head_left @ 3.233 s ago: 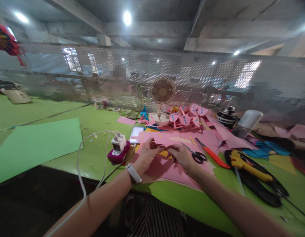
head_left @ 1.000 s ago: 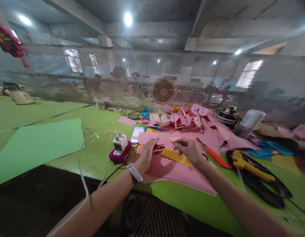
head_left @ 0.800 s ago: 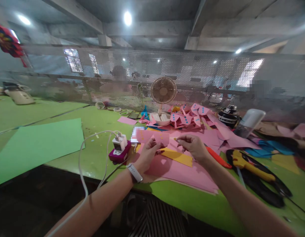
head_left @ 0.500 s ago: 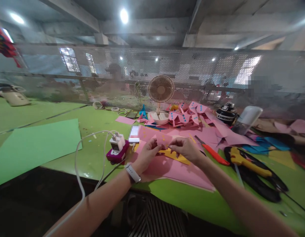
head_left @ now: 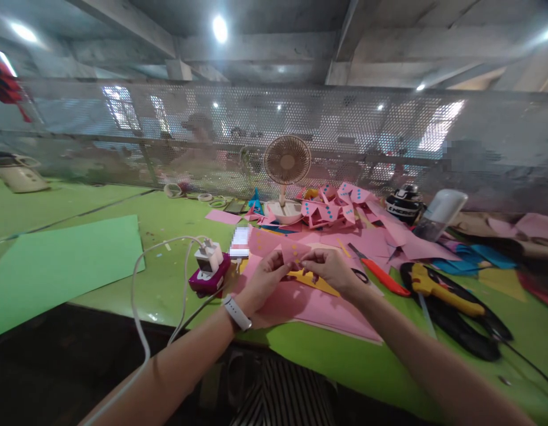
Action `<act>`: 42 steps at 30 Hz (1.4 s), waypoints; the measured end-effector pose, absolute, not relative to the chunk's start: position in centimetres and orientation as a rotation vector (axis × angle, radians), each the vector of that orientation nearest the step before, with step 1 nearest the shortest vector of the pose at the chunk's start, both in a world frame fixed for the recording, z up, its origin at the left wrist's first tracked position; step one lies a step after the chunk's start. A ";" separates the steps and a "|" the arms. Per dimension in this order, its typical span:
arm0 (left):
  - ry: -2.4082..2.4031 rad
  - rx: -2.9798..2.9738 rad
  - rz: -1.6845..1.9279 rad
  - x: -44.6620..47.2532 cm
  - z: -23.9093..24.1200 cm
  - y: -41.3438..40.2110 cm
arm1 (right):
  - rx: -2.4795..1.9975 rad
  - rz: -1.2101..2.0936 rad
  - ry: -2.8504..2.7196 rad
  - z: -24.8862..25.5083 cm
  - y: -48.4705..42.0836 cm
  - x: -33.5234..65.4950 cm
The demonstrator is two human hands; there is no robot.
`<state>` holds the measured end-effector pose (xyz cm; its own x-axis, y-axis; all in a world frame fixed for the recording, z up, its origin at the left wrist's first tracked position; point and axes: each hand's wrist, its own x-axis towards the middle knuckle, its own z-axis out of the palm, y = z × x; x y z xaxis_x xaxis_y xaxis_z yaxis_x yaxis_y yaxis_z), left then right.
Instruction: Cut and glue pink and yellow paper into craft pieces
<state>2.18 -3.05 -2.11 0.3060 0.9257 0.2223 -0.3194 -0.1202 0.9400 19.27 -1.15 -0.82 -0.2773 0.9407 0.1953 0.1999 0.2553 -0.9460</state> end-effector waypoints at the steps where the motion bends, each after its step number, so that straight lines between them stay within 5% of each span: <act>1: 0.657 1.247 1.198 2.2 -2.1 -3.0 | -1.063 1.097 -1.668 -0.9 -1.1 19.2; 42: 0.720 1.304 1.208 2.0 -2.4 -2.6 | -1.139 1.069 -1.584 -0.7 -2.0 18.3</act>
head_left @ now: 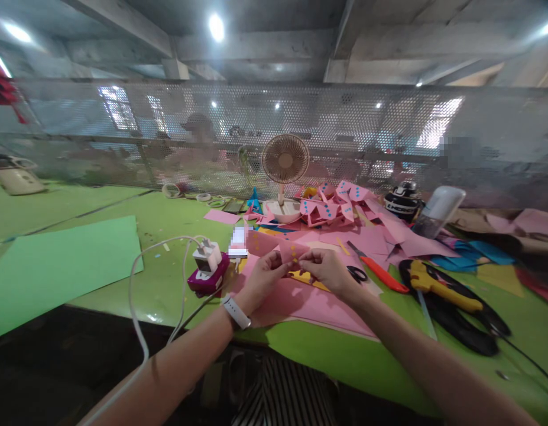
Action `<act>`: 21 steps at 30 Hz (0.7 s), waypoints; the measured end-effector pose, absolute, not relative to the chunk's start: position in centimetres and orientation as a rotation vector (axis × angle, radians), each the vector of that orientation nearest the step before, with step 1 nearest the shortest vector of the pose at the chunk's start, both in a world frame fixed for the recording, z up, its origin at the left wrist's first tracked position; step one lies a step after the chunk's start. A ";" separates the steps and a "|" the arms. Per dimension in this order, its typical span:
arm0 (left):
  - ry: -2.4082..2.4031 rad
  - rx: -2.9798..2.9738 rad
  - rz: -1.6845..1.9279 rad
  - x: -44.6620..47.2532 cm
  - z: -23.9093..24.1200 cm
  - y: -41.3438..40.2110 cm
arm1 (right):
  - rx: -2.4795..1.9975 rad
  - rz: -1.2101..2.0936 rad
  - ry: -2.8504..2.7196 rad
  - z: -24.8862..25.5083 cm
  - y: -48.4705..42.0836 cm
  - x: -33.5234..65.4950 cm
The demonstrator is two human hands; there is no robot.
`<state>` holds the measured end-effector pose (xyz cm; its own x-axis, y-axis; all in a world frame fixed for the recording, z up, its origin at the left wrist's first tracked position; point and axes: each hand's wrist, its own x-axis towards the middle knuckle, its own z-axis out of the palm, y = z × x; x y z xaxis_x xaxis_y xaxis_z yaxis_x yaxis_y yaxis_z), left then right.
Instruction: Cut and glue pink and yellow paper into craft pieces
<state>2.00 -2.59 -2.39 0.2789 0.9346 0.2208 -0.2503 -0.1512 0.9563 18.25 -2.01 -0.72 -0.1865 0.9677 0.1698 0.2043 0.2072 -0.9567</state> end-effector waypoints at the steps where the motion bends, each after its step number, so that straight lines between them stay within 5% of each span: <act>1: 0.717 1.307 1.209 2.0 -2.4 -2.6 | -1.138 1.069 -1.586 -0.7 -2.0 18.2; 21: 0.724 1.278 1.193 1.9 -2.6 -2.5 | -1.185 0.913 -1.665 -0.5 -2.3 18.0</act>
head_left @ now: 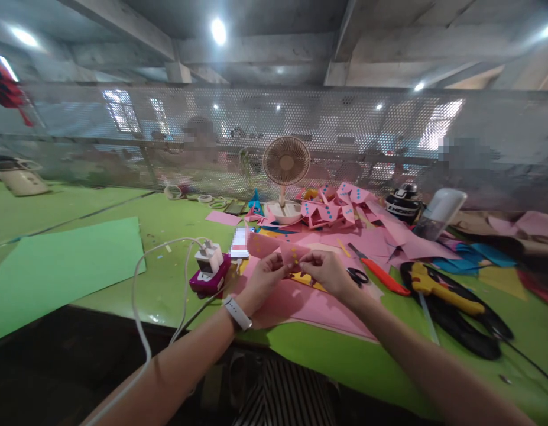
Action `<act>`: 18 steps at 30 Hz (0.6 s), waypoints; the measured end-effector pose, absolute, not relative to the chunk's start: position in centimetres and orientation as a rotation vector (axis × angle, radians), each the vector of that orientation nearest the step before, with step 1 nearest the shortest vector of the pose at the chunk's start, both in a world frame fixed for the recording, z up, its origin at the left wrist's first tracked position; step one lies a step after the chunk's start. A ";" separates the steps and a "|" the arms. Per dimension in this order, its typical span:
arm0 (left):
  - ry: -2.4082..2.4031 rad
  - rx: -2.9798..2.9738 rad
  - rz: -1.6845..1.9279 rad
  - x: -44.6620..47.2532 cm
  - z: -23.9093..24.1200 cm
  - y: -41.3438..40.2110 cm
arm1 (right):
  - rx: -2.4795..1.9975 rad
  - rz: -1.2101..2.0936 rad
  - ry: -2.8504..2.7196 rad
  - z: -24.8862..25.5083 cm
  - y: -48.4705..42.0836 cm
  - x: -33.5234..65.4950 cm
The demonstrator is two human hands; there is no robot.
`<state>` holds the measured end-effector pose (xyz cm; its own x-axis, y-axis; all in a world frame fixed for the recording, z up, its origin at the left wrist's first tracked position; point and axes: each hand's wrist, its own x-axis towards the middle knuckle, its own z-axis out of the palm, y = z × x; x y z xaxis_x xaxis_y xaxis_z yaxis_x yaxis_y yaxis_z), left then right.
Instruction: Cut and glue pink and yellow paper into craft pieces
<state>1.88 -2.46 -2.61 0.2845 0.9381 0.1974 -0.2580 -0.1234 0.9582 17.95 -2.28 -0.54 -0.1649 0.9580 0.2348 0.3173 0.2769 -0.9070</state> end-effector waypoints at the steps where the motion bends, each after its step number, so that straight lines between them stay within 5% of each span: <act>1: 0.725 1.275 1.196 1.9 -2.6 -2.5 | -1.192 0.896 -1.669 -0.5 -2.4 17.9; 18: 0.689 1.231 1.189 1.9 -2.5 -2.6 | -1.106 0.434 -1.755 -1.2 0.0 20.1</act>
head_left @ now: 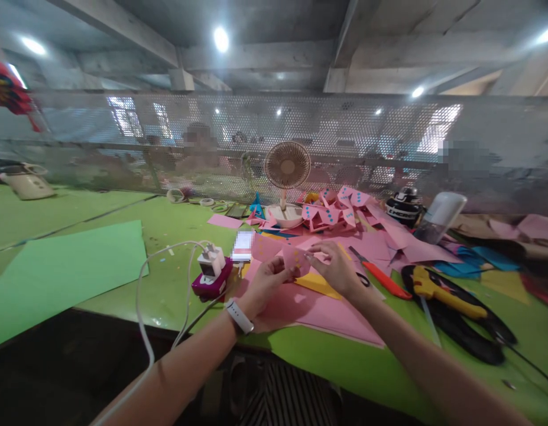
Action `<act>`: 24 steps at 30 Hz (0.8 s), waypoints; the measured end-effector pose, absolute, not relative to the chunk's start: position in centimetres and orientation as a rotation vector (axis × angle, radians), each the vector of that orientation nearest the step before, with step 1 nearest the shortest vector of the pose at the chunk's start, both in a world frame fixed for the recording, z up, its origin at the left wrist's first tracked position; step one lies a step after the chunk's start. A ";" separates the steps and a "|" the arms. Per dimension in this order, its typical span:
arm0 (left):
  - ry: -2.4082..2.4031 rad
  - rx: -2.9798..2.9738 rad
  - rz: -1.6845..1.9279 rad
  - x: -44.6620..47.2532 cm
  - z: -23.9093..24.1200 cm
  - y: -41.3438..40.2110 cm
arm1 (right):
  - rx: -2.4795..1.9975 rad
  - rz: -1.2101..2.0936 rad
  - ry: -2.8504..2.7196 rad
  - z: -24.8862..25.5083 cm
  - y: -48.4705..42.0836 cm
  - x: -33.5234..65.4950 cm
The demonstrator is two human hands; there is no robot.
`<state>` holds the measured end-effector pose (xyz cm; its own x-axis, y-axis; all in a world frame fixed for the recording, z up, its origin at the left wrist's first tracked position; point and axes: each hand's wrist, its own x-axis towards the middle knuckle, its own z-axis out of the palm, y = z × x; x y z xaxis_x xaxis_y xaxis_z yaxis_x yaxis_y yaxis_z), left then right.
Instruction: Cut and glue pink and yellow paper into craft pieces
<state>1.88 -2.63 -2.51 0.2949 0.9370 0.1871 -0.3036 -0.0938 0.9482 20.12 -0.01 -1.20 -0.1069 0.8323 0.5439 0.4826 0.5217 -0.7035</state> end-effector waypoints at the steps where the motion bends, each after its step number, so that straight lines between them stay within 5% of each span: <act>1: 0.677 1.225 1.194 1.9 -2.4 -2.7 | -1.102 0.464 -1.754 -1.4 0.2 20.2; 24: 0.767 1.189 1.205 1.9 -1.8 -3.1 | -1.017 0.758 -1.708 -1.7 -0.5 19.3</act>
<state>1.88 -3.14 -1.78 0.2415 0.9607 0.1368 -0.2828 -0.0652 0.9570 19.28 -0.49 -1.68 -0.1796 0.8888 0.4216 0.2840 0.4571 -0.8428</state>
